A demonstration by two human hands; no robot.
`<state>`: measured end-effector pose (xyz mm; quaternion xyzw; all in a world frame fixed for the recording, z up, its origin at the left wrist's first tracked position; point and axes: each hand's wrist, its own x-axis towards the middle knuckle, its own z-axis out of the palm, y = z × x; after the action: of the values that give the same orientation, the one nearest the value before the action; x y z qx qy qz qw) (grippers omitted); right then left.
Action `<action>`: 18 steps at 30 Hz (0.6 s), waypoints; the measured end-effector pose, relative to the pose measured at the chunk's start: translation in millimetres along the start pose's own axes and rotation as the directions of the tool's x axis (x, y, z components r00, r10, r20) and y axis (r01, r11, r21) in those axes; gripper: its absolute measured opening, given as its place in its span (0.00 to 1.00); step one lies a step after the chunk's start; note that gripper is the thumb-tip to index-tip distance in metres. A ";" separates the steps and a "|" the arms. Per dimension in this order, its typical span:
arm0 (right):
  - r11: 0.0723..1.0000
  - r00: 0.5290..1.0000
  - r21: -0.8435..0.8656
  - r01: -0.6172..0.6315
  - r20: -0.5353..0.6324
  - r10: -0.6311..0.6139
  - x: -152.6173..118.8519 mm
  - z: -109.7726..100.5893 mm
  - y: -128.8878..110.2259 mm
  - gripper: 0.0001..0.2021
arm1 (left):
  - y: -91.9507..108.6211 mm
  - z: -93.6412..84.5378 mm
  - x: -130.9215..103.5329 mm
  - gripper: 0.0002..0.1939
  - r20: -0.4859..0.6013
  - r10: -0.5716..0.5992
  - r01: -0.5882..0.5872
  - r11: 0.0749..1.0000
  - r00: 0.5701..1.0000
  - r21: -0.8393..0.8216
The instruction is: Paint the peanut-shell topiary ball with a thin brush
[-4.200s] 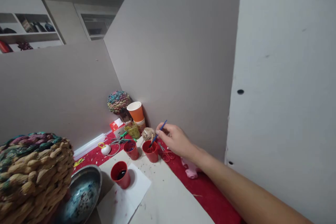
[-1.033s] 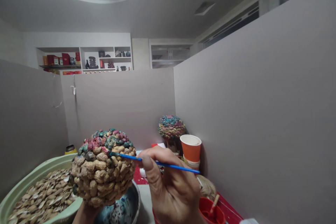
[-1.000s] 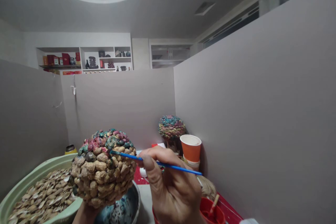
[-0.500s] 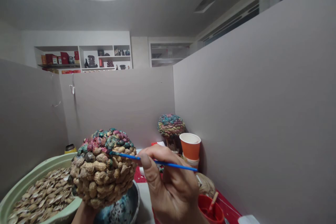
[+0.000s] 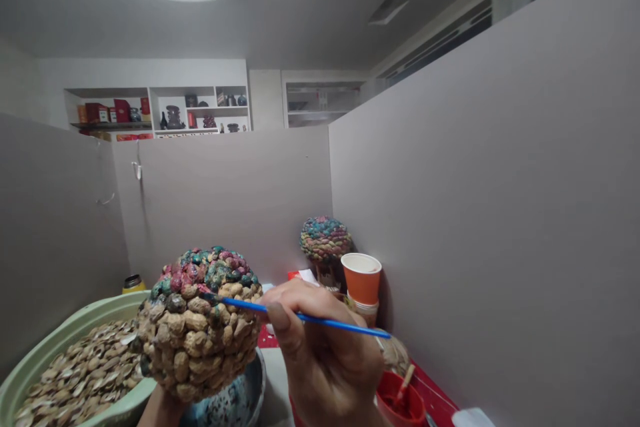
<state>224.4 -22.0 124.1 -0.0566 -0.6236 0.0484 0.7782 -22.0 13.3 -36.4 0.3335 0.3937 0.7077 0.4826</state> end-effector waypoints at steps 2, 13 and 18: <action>1.000 1.000 0.029 -0.009 -0.002 0.009 -1.3 1.8 3.2 0.06 | -0.6 -1.3 1.3 0.39 -0.040 -0.039 0.039 0.999 0.998 -0.007; 0.984 0.975 -0.129 -0.125 -0.200 0.098 3.1 5.4 -7.7 0.08 | -0.7 0.5 -21.0 0.28 0.043 0.179 -0.181 0.983 0.983 0.038; 0.994 0.987 -0.066 -0.082 -0.147 0.071 0.9 3.3 -6.3 0.06 | 16.5 8.6 -18.8 0.32 0.063 0.051 -0.054 0.997 0.997 0.049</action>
<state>221.4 -27.9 126.6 -0.1117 -0.5643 0.0516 0.8164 -15.7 -6.2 -19.6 0.3775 0.3873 0.6993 0.4674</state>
